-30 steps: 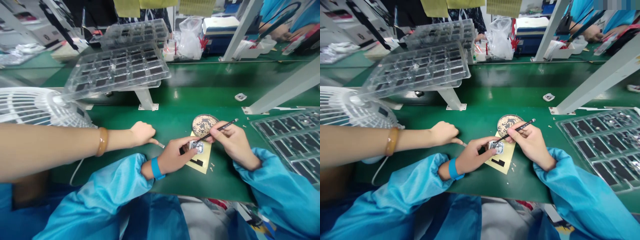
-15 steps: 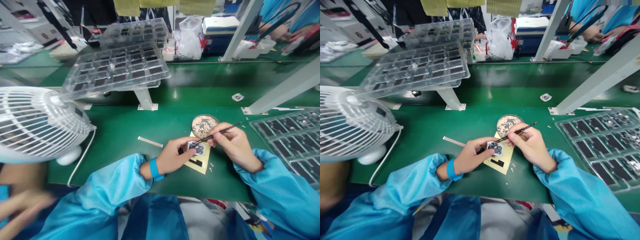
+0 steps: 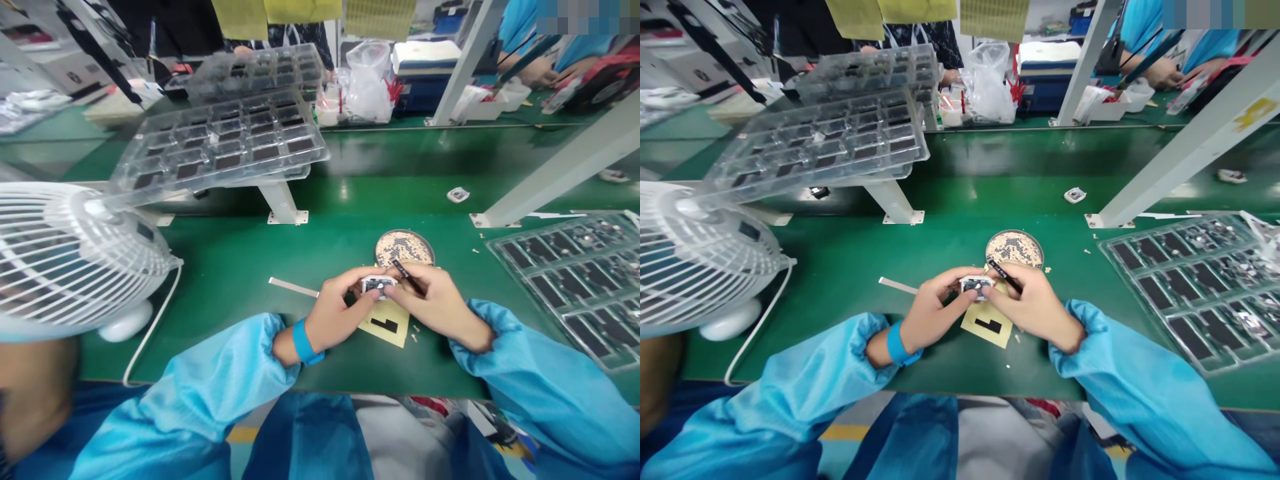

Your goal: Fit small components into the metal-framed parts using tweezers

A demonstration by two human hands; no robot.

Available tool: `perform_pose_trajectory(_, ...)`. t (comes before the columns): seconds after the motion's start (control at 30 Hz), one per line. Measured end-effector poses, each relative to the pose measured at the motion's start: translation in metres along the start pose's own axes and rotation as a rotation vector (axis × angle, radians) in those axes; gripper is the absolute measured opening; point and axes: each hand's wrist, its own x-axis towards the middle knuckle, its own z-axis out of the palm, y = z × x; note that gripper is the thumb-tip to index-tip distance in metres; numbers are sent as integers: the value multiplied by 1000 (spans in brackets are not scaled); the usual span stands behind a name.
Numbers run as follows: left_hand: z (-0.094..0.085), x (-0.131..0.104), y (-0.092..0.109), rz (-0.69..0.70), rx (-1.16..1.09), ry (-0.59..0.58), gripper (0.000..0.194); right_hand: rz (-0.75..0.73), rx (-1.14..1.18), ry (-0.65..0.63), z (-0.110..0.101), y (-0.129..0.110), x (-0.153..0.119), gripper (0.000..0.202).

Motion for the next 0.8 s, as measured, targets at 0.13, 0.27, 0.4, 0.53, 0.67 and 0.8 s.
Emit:
perform_pose_trajectory(0.13, 0, 0, 0, 12, 39, 7, 30, 38, -2, 28, 8, 2, 0, 20)
perform_pose_trajectory(0.27, 1, 1, 0, -5, 31, 39, 30, 73, 88, 49, 14, 6, 0, 26)
perform_pose_trajectory(0.4, 4, 0, 0, 3, 41, 64, 30, 87, 171, 47, 20, 7, 2, 32)
perform_pose_trajectory(0.53, 7, 2, 0, 21, 46, 122, 28, 113, 201, 110, 26, 2, 7, 37)
perform_pose_trajectory(0.67, 8, 4, 1, 23, 49, 170, 26, 124, 228, 135, 32, -1, 11, 42)
perform_pose_trajectory(0.8, 9, 7, -2, 44, 48, 178, 24, 93, 239, 164, 33, -1, 15, 44)
